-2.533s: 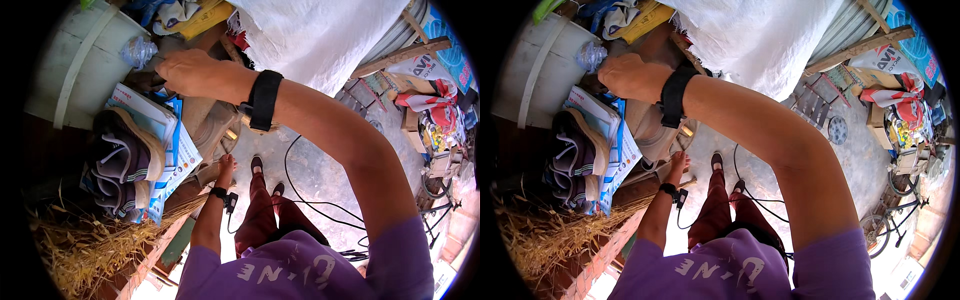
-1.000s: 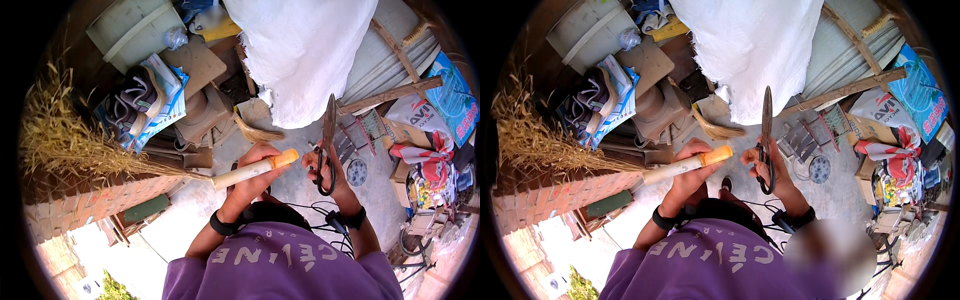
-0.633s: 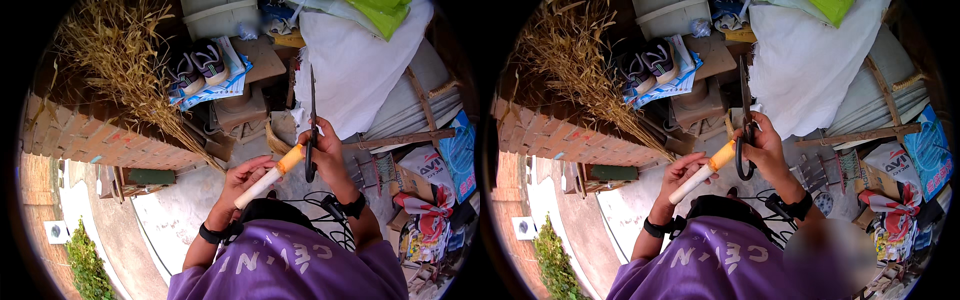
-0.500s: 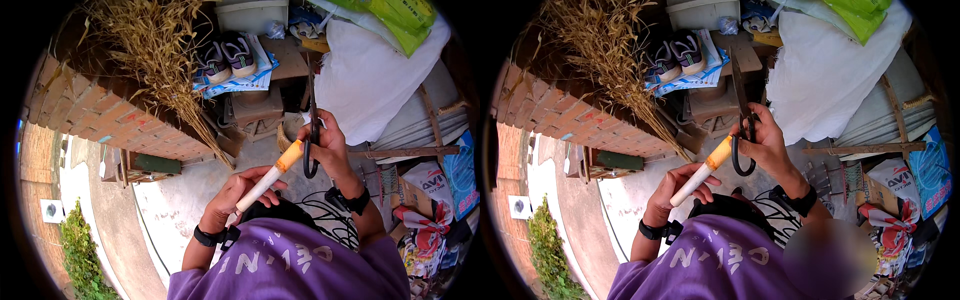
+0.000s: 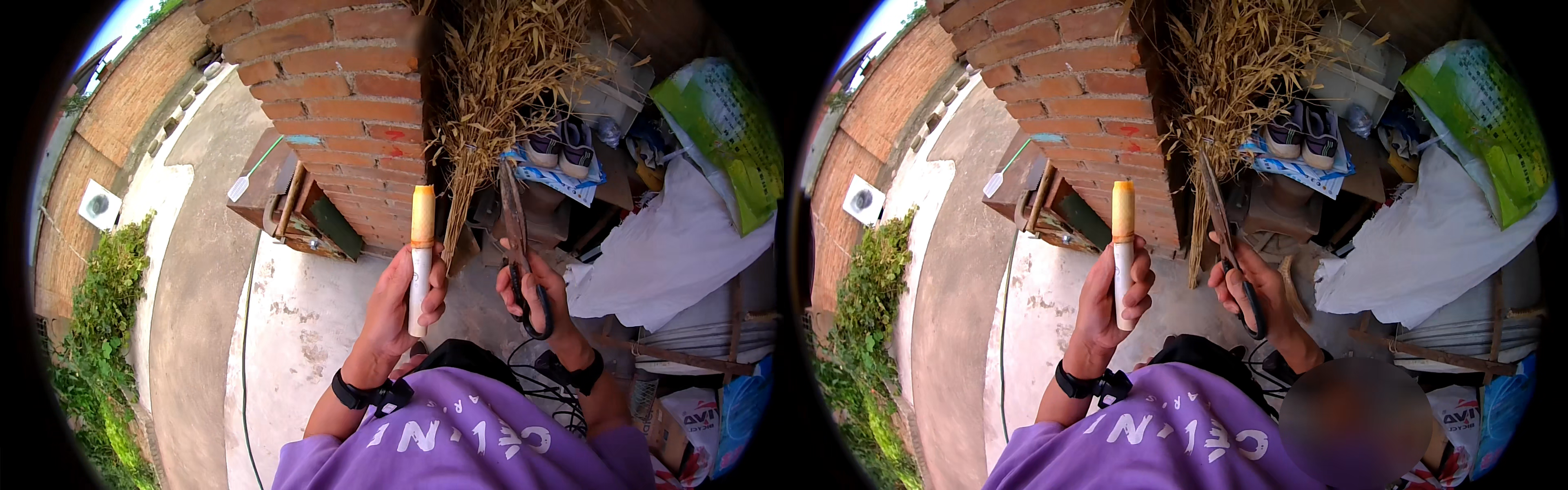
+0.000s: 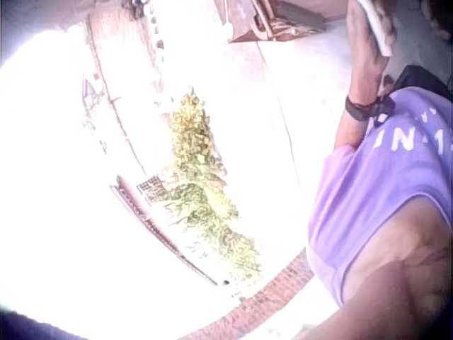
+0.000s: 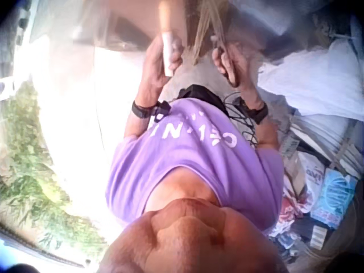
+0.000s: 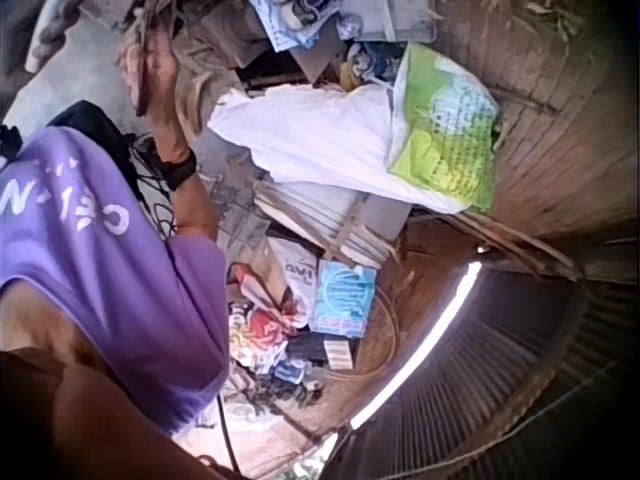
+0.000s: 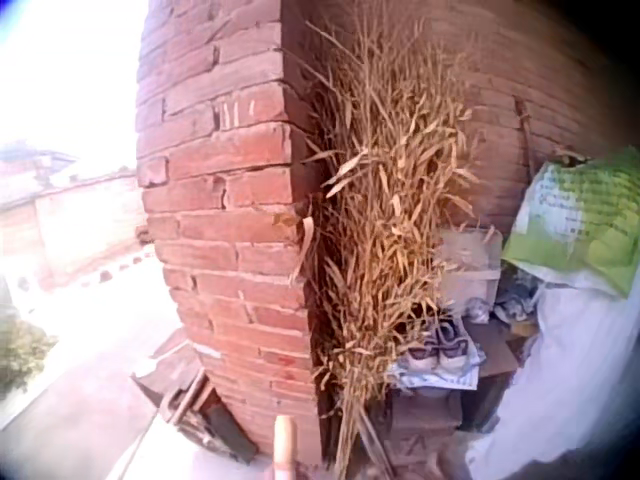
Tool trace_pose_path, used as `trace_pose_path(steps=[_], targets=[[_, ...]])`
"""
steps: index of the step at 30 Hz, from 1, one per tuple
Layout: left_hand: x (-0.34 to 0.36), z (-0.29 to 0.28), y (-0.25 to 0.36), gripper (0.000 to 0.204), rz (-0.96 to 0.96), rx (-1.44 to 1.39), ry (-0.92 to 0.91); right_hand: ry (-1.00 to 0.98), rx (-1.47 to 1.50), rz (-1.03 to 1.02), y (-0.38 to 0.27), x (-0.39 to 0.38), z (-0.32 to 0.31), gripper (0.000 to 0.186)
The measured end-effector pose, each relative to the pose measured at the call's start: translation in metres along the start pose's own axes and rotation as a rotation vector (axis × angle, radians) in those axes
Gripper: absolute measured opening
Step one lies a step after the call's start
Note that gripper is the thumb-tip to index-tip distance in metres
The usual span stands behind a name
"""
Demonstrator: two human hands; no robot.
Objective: The person uses pliers to remove a component from a white pipe and then attaches the pipe to the end of a garden hose.
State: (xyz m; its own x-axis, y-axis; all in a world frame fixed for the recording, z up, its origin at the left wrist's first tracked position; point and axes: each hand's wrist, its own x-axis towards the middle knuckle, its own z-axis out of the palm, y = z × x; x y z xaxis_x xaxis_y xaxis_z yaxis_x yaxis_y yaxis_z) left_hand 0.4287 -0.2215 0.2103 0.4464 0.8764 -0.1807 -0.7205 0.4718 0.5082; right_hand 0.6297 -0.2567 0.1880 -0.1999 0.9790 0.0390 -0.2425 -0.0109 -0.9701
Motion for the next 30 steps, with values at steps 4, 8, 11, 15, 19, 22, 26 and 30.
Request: trace_pose_path(steps=[4,8,11,15,19,22,26,30], targets=[[-0.003,-0.026,0.032,0.036,0.105,0.071,-0.091,-0.262,0.095,-0.067,0.028,0.014,0.023,0.056],[-0.008,-0.036,0.041,0.035,0.212,0.130,-0.035,-0.135,-0.125,0.033,0.012,0.021,0.057,0.060],[-0.011,-0.031,0.040,0.037,0.251,0.150,0.015,-0.011,-0.841,-0.269,0.000,0.034,0.068,0.060],[-0.014,-0.024,0.031,0.041,0.298,0.297,0.101,0.032,-1.062,-0.414,-0.004,0.044,0.072,0.062],[-0.017,-0.018,0.023,0.043,0.385,0.401,0.231,0.070,-1.263,-0.486,-0.006,0.050,0.071,0.063],[-0.013,-0.019,0.012,0.044,0.443,0.565,0.219,0.088,-1.284,-0.484,-0.005,0.048,0.064,0.064],[-0.012,-0.016,-0.002,0.039,0.458,0.537,0.286,0.049,-1.264,-0.436,-0.004,0.044,0.056,0.064],[-0.013,-0.008,-0.016,0.033,0.510,0.677,0.323,0.040,-1.282,-0.464,0.003,0.041,0.045,0.061]])
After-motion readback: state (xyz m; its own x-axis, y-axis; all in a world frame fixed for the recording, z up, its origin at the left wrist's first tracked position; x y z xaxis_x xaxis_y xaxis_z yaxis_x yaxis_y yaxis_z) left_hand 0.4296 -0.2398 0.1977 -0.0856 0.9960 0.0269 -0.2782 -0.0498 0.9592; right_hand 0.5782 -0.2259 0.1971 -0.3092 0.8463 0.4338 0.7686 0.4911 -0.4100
